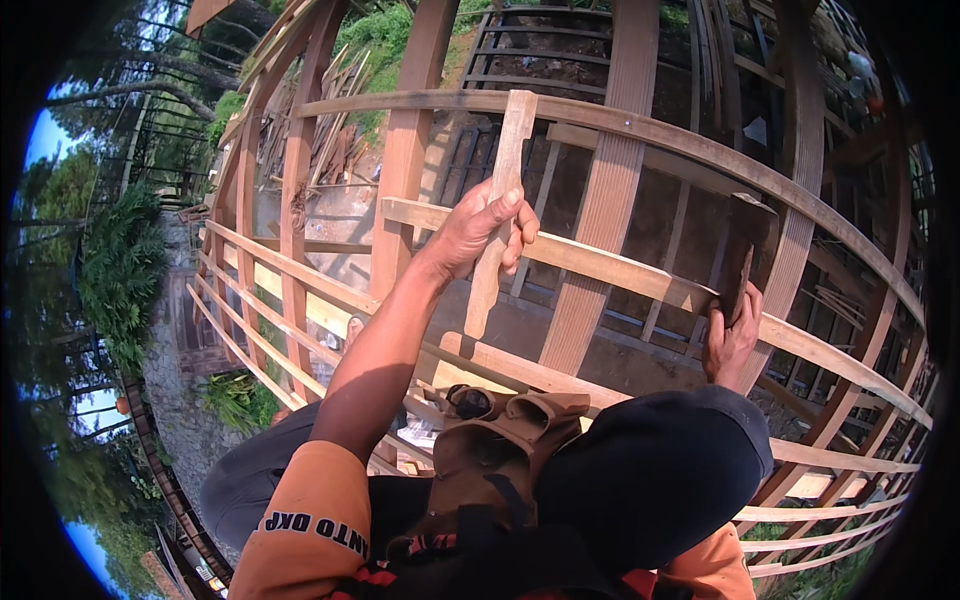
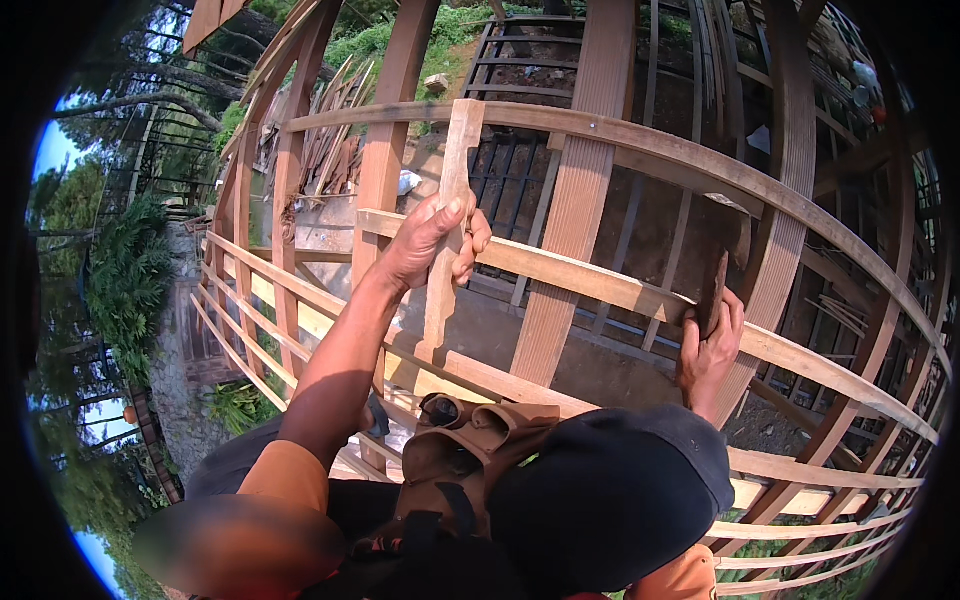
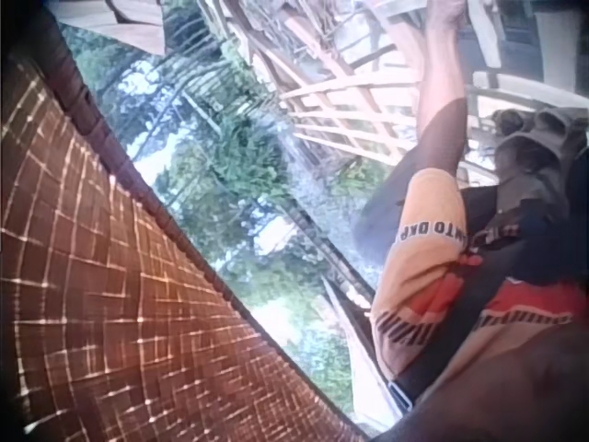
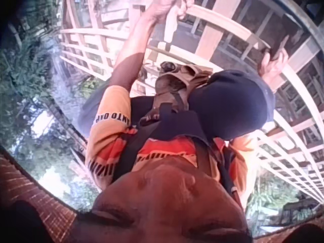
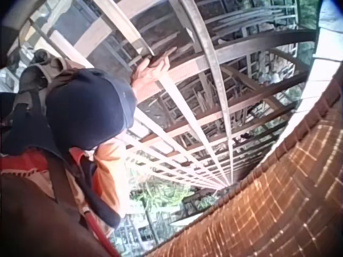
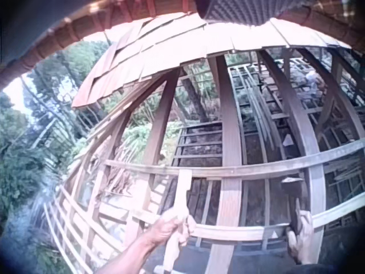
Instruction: The person uses a hammer to secure wooden slats onto a roof framework, marking positions with a pencil and tapping the slats into alignment.
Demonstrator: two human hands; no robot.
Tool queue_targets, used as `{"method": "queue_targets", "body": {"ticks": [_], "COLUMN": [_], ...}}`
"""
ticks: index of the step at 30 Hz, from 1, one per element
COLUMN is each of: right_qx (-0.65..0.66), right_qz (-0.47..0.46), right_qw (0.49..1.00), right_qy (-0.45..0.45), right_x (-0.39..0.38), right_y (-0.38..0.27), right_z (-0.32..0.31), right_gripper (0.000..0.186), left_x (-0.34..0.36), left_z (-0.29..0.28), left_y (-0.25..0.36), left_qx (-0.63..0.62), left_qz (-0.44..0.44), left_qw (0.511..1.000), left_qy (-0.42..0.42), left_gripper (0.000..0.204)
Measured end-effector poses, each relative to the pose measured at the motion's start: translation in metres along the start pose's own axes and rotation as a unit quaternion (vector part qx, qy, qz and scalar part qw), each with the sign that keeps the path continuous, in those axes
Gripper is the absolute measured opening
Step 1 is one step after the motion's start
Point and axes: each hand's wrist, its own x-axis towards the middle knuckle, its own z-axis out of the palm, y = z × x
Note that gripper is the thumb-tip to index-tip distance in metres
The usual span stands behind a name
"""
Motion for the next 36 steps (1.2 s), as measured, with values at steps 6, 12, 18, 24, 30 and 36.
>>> {"method": "queue_targets", "body": {"ticks": [6,12,18,24,30,36], "right_qx": [-0.004,-0.019,-0.025,-0.047,-0.038,-0.021], "right_qz": [0.000,0.015,0.002,0.014,0.008,0.007], "right_qw": [1.000,1.000,1.000,0.999,0.999,0.999], "right_qy": [0.003,-0.016,-0.005,-0.022,-0.022,-0.023], "right_x": [0.000,0.000,0.000,0.002,0.001,0.000], "right_y": [-0.005,-0.009,-0.007,-0.007,-0.010,-0.011], "right_z": [0.000,0.004,0.001,-0.002,-0.001,-0.002], "right_gripper": [0.035,0.029,0.031,0.031,0.029,0.030], "left_x": [-0.069,-0.056,-0.053,-0.049,-0.052,-0.051], "left_z": [-0.060,-0.056,-0.057,-0.056,-0.056,-0.057], "left_y": [-0.108,-0.121,-0.127,-0.133,-0.130,-0.133], "left_qx": [-0.086,-0.100,-0.024,-0.021,-0.006,0.008], "left_qz": [-0.083,-0.083,-0.084,-0.078,-0.078,-0.073], "left_qw": [0.987,0.980,0.984,0.985,0.983,0.982], "left_qy": [0.106,0.150,0.152,0.150,0.164,0.176], "left_gripper": [0.063,0.062,0.060,0.056,0.056,0.060]}}
